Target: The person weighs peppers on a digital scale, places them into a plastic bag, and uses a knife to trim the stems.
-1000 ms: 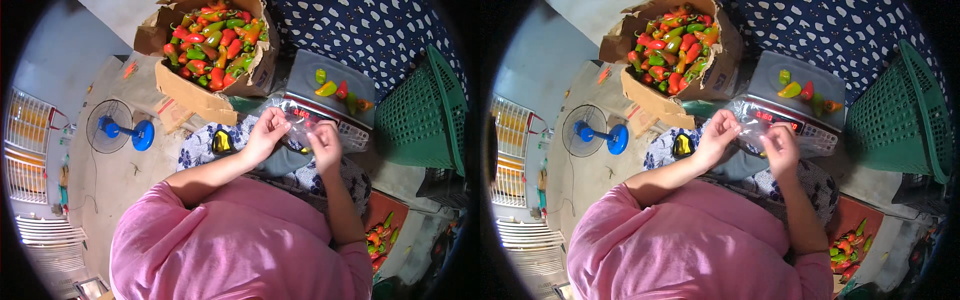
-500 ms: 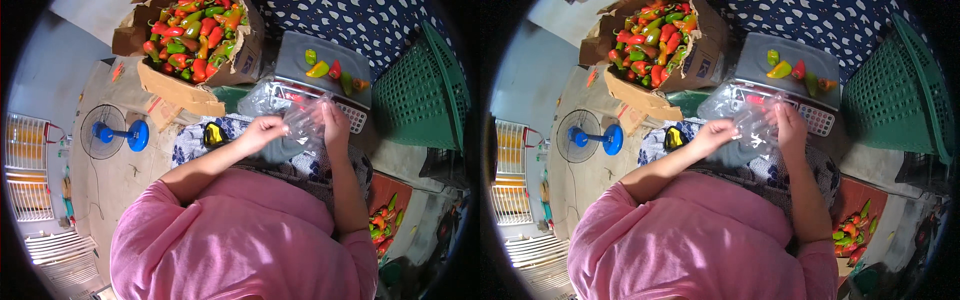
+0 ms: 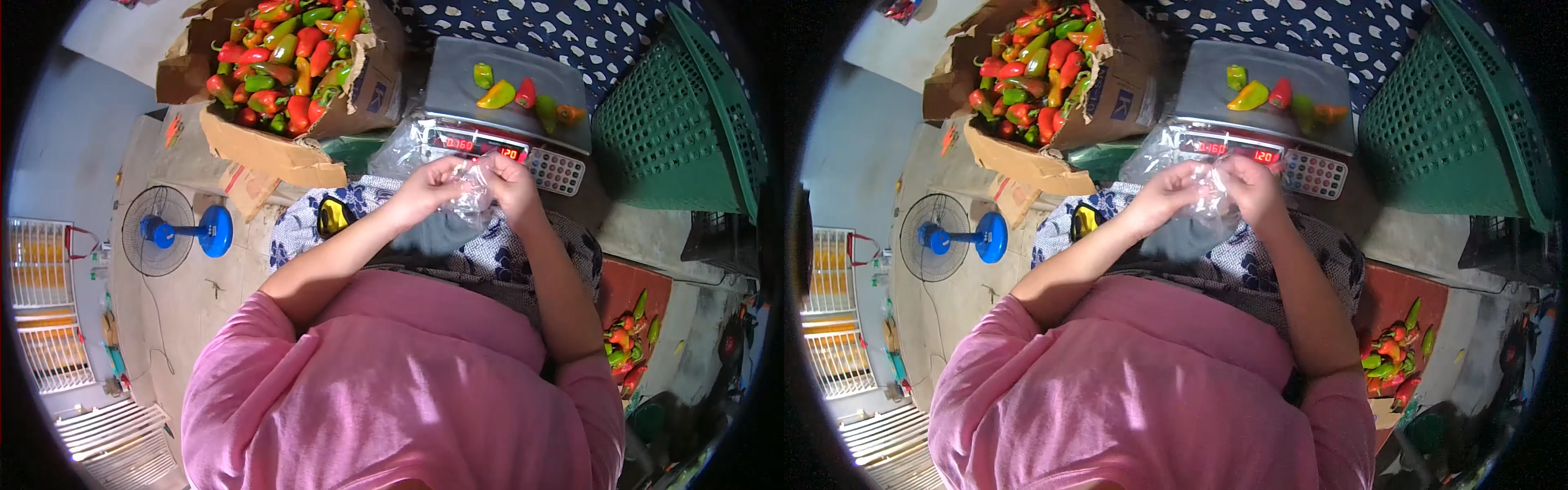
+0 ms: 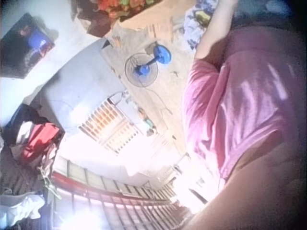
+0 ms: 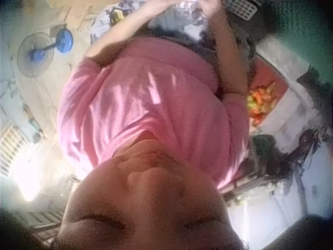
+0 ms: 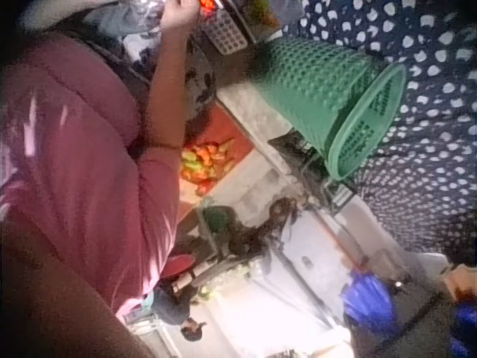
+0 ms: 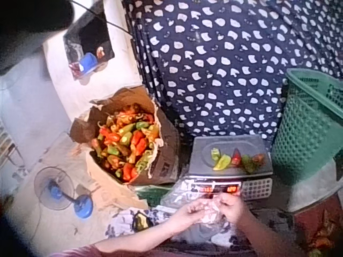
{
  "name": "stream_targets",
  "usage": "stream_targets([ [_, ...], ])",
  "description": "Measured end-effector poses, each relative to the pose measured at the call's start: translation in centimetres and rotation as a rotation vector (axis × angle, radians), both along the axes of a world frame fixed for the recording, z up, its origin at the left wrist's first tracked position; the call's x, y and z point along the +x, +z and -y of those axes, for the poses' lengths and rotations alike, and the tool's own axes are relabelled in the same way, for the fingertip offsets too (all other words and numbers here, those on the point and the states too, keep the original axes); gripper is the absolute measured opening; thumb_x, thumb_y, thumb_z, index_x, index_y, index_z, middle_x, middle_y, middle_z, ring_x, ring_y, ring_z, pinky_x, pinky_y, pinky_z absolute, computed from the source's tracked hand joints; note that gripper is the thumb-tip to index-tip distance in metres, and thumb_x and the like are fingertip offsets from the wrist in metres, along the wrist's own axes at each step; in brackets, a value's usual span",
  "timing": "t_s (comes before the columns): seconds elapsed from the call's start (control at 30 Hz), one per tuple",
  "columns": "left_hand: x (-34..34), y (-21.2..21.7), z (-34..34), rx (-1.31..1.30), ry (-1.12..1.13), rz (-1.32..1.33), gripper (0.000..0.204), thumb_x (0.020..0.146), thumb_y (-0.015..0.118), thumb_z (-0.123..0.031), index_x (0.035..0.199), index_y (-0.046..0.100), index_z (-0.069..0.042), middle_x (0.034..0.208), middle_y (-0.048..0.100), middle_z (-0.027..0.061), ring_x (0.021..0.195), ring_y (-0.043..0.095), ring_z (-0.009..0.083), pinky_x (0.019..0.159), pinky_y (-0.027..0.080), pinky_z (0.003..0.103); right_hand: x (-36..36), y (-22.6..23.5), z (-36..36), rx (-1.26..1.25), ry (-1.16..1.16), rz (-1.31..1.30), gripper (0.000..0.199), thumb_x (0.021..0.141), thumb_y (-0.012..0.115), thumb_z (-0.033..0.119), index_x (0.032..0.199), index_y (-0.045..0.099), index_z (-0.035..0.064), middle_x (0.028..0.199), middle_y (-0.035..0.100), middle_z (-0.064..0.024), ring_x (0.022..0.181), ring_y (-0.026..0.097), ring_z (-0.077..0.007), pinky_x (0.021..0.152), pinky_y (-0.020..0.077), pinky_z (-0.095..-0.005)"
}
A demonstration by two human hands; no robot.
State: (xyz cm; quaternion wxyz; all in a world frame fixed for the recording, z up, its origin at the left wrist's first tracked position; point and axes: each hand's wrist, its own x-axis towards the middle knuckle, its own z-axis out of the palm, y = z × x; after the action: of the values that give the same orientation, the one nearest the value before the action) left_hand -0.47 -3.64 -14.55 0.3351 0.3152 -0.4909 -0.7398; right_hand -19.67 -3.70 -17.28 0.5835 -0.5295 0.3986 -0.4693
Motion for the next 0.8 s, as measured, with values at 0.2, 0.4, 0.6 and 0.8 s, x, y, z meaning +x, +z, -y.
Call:
stream_targets([
  [0.2,2.6,-0.8,0.9,0.018,0.297,-0.021,0.011,0.093,0.056,-0.014,0.100,0.059,-0.006,0.084,0.062,-0.0015,0.076,0.056,0.0069,0.073,0.044,0.021,0.1,3.1,0.0,0.160,-0.069,-0.014,0.016,0.092,0.058,0.018,0.088,0.061,0.0028,0.073,0.058,0.0018,0.061,0.049,-0.0037,0.055,0.0399,-0.0195],
  [0.4,2.9,2.0,1.2,0.106,0.407,-0.132,0.012,0.096,0.054,-0.021,0.091,0.056,-0.009,0.073,0.050,-0.0063,0.062,0.044,0.0039,0.057,0.035,0.020,-0.8,2.8,0.5,0.043,-0.277,-0.018,0.019,0.092,0.056,0.018,0.089,0.065,0.0010,0.065,0.056,0.0013,0.056,0.049,-0.0053,0.051,0.0391,-0.0208],
  [0.6,3.8,2.2,1.6,-0.128,0.588,0.057,0.009,0.094,0.056,-0.018,0.097,0.053,-0.011,0.081,0.050,-0.0059,0.074,0.047,0.0044,0.068,0.040,0.021,-1.5,2.8,0.7,0.020,-0.243,-0.007,0.015,0.088,0.064,0.014,0.079,0.060,0.0025,0.067,0.059,0.0010,0.058,0.048,-0.0041,0.053,0.0383,-0.0200],
  [0.8,3.3,3.7,-0.2,-0.881,0.535,0.565,0.031,0.085,0.065,-0.007,0.108,0.044,-0.006,0.092,0.050,0.0022,0.083,0.049,0.0125,0.076,0.044,0.026,-0.6,3.5,-0.4,0.053,-0.144,0.104,0.013,0.088,0.064,0.015,0.081,0.059,0.0046,0.067,0.056,0.0038,0.059,0.045,-0.0029,0.054,0.0369,-0.0195],
])
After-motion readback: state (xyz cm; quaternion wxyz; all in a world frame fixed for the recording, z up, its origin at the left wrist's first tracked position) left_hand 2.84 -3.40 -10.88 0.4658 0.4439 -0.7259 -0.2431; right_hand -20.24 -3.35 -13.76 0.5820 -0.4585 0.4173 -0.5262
